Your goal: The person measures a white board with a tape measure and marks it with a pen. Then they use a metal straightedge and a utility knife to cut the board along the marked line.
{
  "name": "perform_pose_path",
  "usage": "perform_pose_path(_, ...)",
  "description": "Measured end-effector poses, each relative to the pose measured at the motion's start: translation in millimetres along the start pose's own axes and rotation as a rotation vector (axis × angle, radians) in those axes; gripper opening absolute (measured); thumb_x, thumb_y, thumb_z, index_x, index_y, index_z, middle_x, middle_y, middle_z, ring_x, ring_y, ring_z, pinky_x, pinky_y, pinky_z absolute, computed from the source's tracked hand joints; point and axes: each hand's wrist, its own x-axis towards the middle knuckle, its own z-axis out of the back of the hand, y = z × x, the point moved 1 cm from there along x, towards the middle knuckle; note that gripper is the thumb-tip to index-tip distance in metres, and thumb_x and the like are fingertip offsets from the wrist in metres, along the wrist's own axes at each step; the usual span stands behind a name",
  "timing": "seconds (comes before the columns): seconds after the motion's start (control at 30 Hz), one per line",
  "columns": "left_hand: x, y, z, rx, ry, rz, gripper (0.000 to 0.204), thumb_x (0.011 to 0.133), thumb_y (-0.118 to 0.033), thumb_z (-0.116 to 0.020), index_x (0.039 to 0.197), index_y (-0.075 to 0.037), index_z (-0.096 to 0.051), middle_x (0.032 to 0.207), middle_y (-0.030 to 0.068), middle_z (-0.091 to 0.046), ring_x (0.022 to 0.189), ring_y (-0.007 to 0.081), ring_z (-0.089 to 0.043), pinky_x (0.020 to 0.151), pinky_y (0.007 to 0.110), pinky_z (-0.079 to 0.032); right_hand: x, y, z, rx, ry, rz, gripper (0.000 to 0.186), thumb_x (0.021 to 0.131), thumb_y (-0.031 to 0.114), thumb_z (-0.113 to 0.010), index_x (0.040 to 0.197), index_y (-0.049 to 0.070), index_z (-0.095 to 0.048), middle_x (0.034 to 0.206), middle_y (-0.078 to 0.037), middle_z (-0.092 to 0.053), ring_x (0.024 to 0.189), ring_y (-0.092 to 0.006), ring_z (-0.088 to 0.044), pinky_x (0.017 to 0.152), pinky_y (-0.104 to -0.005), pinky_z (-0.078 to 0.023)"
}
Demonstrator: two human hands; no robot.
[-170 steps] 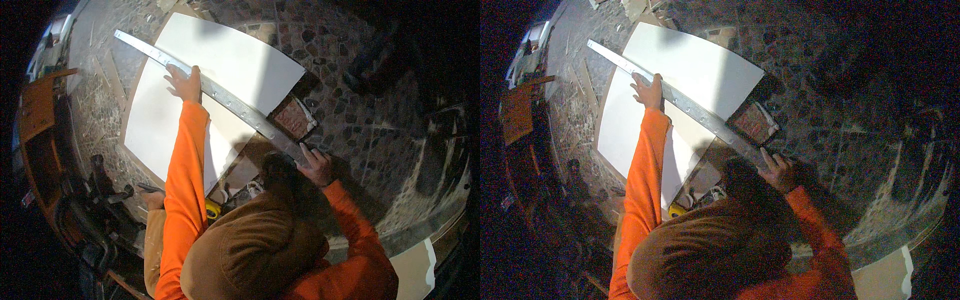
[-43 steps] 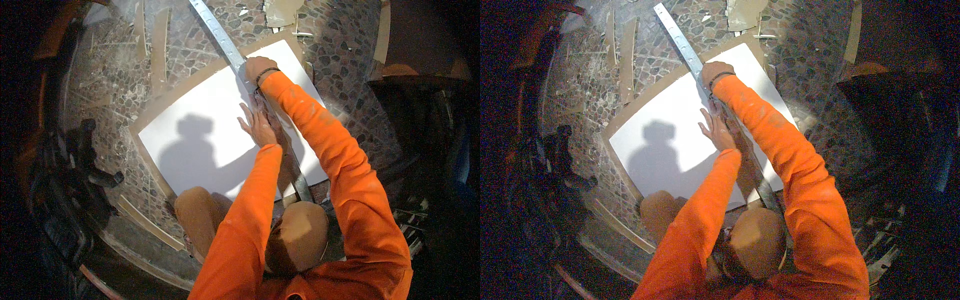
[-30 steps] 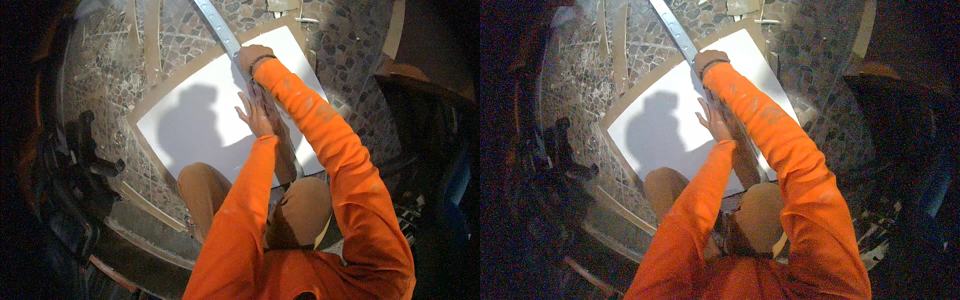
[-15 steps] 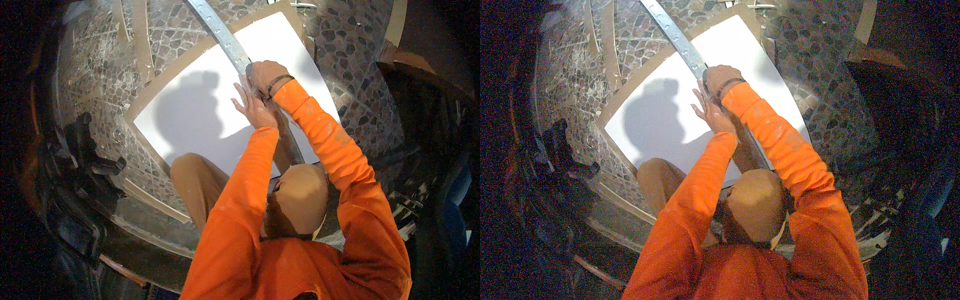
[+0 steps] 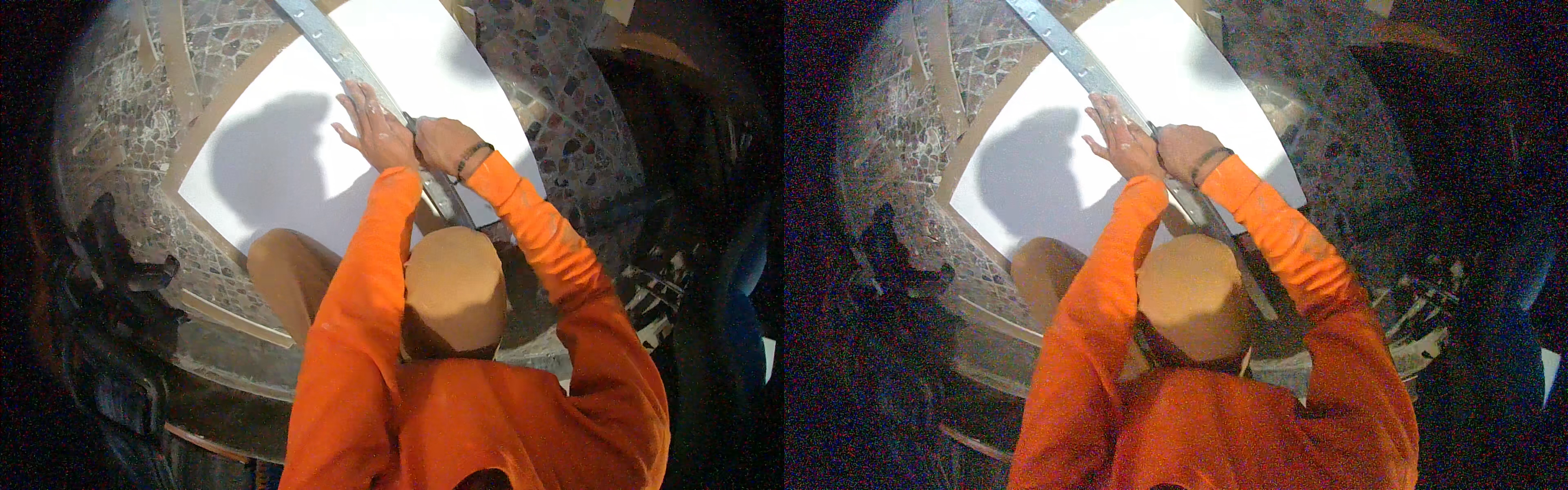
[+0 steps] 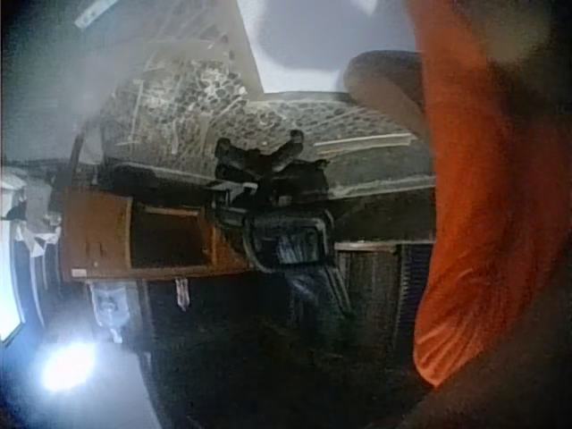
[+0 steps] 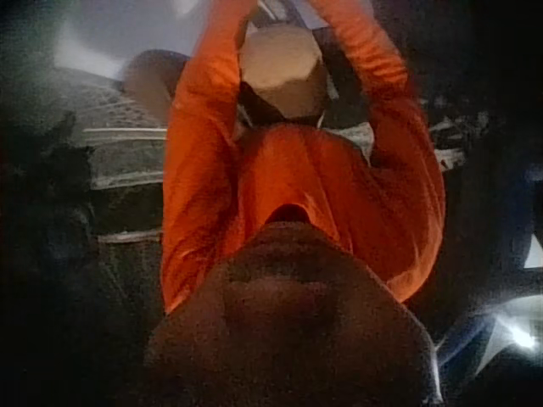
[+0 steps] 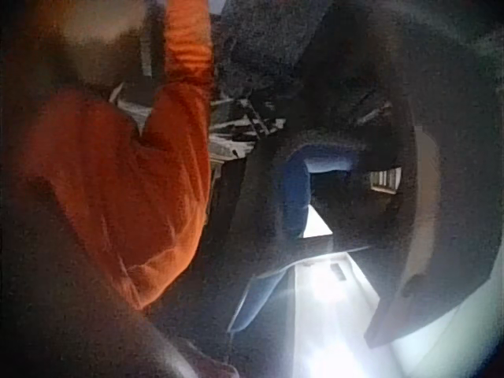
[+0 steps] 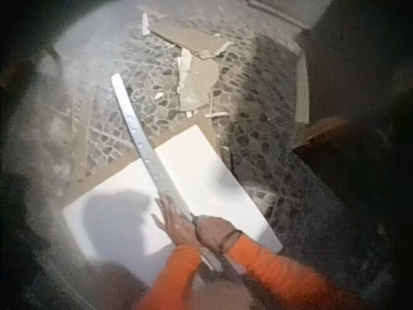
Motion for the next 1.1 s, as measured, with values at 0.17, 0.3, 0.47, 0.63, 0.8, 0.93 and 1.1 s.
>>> perform_pose_path(0.17, 0.7, -3.2, 2.9, 0.04, -0.043, -0.018, 0.061, 0.088, -0.005, -0.053, 0.148, -0.014, -0.044, 0.163, 0.0073, -0.03, 0.149, 0.0295, -0.03, 0.119, 0.062, -0.011, -5.7, 1.8, -9.5, 0.001, -0.002, -0.009, 0.026, 0.086, 0.021, -0.059, 0.09, -0.003, -0.068, 0.083, -0.025, -0.07, 0.079, -0.0417, -0.07, 0.074, -0.049, -0.056)
perform_pose_path(0.3, 1.2, -10.4, 7.2, -0.013, -0.037, -0.037, 0.055, 0.092, -0.01, -0.05, 0.147, -0.01, -0.044, 0.162, 0.013, -0.03, 0.149, 0.0333, -0.029, 0.118, 0.063, -0.01, -20.2, 1.7, -15.2, 0.083, -0.012, -0.086, 0.026, 0.089, 0.022, -0.057, 0.093, -0.001, -0.067, 0.084, -0.025, -0.069, 0.078, -0.0423, -0.069, 0.073, -0.0494, -0.056)
perform_pose_path(0.47, 2.8, -14.6, 12.3, -0.033, -0.007, -0.029, 0.055, 0.097, -0.018, -0.045, 0.149, -0.004, -0.038, 0.162, 0.0162, -0.028, 0.149, 0.0377, -0.026, 0.118, 0.064, -0.006, -89.5, -13.9, -62.3, 0.128, 0.045, -0.212, 0.029, 0.09, 0.027, -0.056, 0.099, 0.0, -0.065, 0.091, -0.025, -0.071, 0.086, -0.0422, -0.071, 0.074, -0.0525, -0.057)
perform_pose_path(0.63, 1.1, -17.3, 4.6, 0.142, 0.112, -0.057, 0.064, 0.093, -0.014, -0.046, 0.153, -0.004, -0.03, 0.165, 0.0151, -0.019, 0.152, 0.0357, -0.018, 0.118, 0.066, -0.006, -201.0, -58.5, -173.2, 0.079, 0.229, -0.39, 0.034, 0.093, 0.026, -0.054, 0.113, -0.001, -0.058, 0.087, -0.023, -0.07, 0.077, -0.0424, -0.069, 0.074, -0.0538, -0.054)
perform_pose_path(0.8, -1.4, 4.1, -1.6, 0.283, 0.127, -0.069, 0.064, 0.092, -0.011, -0.042, 0.155, -0.006, -0.03, 0.165, 0.0136, -0.02, 0.153, 0.0339, -0.015, 0.119, 0.064, -0.003, -325.8, -106.4, -195.0, 0.059, 0.092, -0.364, 0.049, 0.093, 0.019, -0.053, 0.14, 0.004, -0.048, 0.094, -0.024, -0.07, 0.076, -0.0453, -0.067, 0.074, -0.0535, -0.055)
perform_pose_path(0.93, 2.8, -6.3, 7.9, 0.034, 0.039, -0.021, 0.057, 0.092, -0.009, -0.039, 0.149, -0.004, -0.04, 0.163, 0.015, -0.027, 0.152, 0.036, -0.018, 0.119, 0.063, -0.001, -171.7, -70.9, -71.5, 0.034, 0.029, -0.388, 0.025, 0.093, 0.014, -0.049, 0.113, 0.001, -0.056, 0.085, -0.025, -0.068, 0.076, -0.0447, -0.067, 0.07, -0.0543, -0.055)
perform_pose_path(1.1, 3.0, -18.6, 15.6, -0.118, 0.019, -0.035, 0.053, 0.092, -0.01, -0.043, 0.144, -0.003, -0.046, 0.162, 0.0155, -0.029, 0.151, 0.0369, -0.022, 0.119, 0.062, -0.002, 46.2, 19.6, 67.8, 0.015, -0.224, -0.13, 0.027, 0.093, 0.018, -0.052, 0.106, -0.002, -0.066, 0.097, -0.026, -0.071, 0.094, -0.0388, -0.071, 0.084, -0.0497, -0.057)
